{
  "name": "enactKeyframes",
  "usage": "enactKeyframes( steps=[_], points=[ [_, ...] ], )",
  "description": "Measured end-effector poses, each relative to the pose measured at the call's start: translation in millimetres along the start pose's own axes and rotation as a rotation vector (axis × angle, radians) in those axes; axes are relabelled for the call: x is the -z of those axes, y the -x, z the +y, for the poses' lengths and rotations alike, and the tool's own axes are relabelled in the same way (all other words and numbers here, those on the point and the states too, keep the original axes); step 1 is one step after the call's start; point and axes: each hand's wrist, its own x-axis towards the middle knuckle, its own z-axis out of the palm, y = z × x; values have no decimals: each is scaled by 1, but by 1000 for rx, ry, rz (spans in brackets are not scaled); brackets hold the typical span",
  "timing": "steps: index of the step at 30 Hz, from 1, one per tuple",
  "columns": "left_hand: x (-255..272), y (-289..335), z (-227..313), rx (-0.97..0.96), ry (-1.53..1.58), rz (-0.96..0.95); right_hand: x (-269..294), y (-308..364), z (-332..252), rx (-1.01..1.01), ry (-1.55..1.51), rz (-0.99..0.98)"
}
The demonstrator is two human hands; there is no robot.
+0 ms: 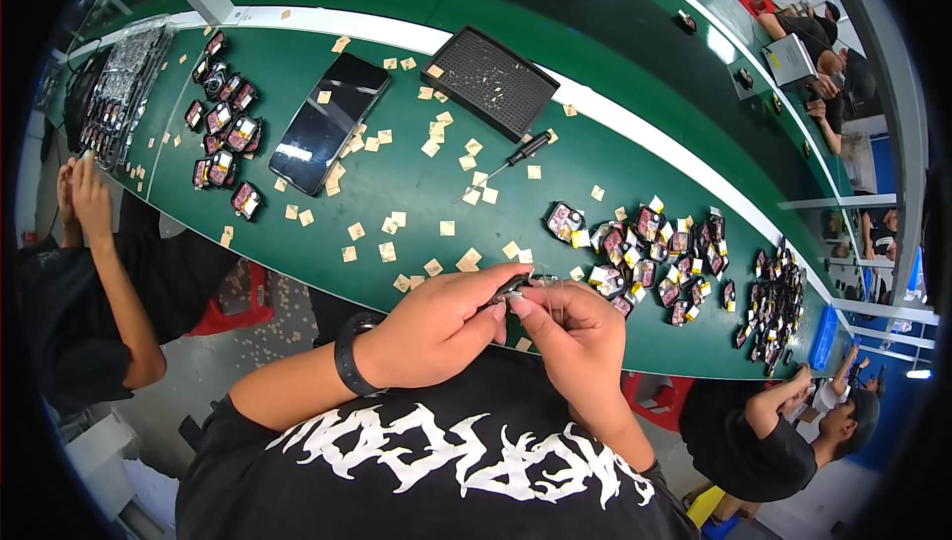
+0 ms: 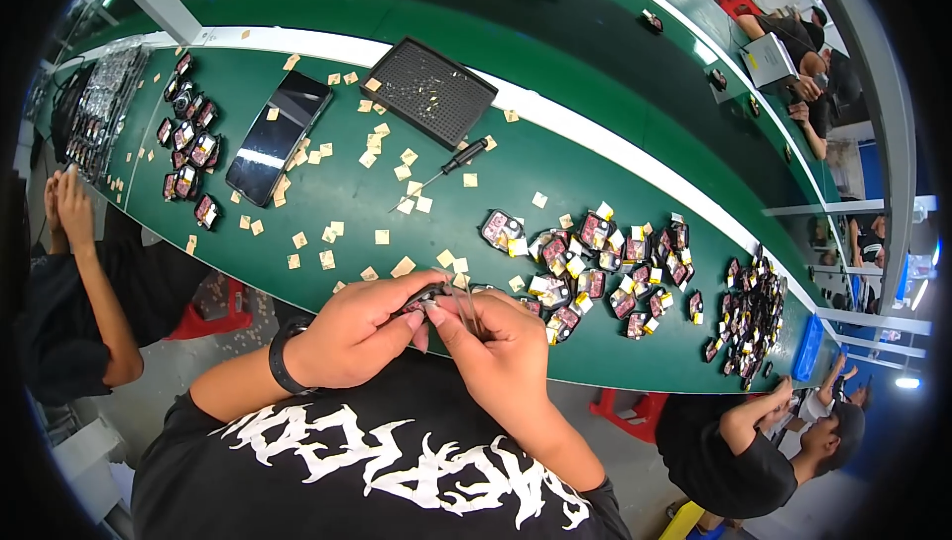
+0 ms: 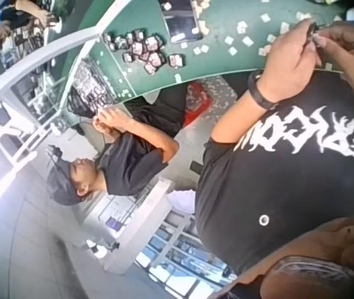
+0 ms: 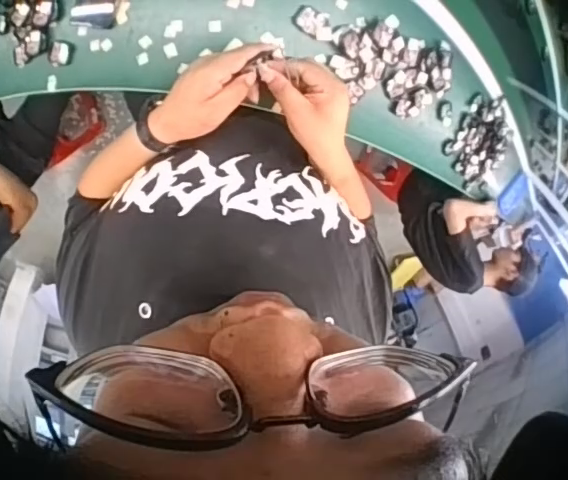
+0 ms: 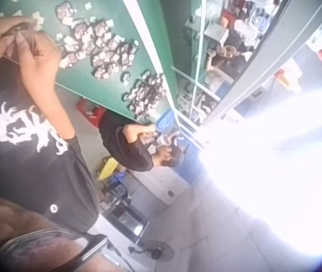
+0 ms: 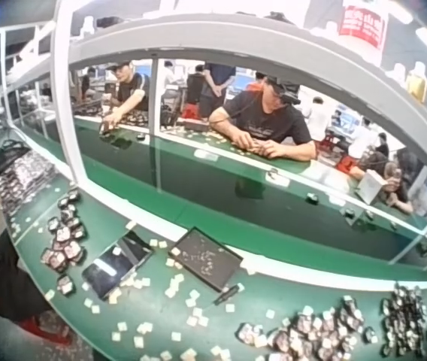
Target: Assembling small electronic components, specifically attaching a small cable or sensor to a circuit board within a small plastic casing using tweezers.
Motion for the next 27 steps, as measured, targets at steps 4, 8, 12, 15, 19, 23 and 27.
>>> enactKeyframes(
  steps=[4,8,12,15,19,23,27],
  points=[
    [5,0,9,60,53,-67,-1,6,12,32,-166,47],
    [6,5,4,25,76,-130,-1,1,-4,-158,-402,52],
    [3,5,5,27,142,-132,3,1,-11,-248,-389,-41],
    [0,9,6,83,170,-116,3,1,-12,-306,-448,-61],
    [0,10,3,28,119,-93,0,3,-2,-250,-408,-54],
    [-1,13,-1,122,286,-68,-4,2,3,-84,-358,-71],
    [-4,7,8,304,583,29,1,-5,-4,-138,-382,-119]
  ],
)
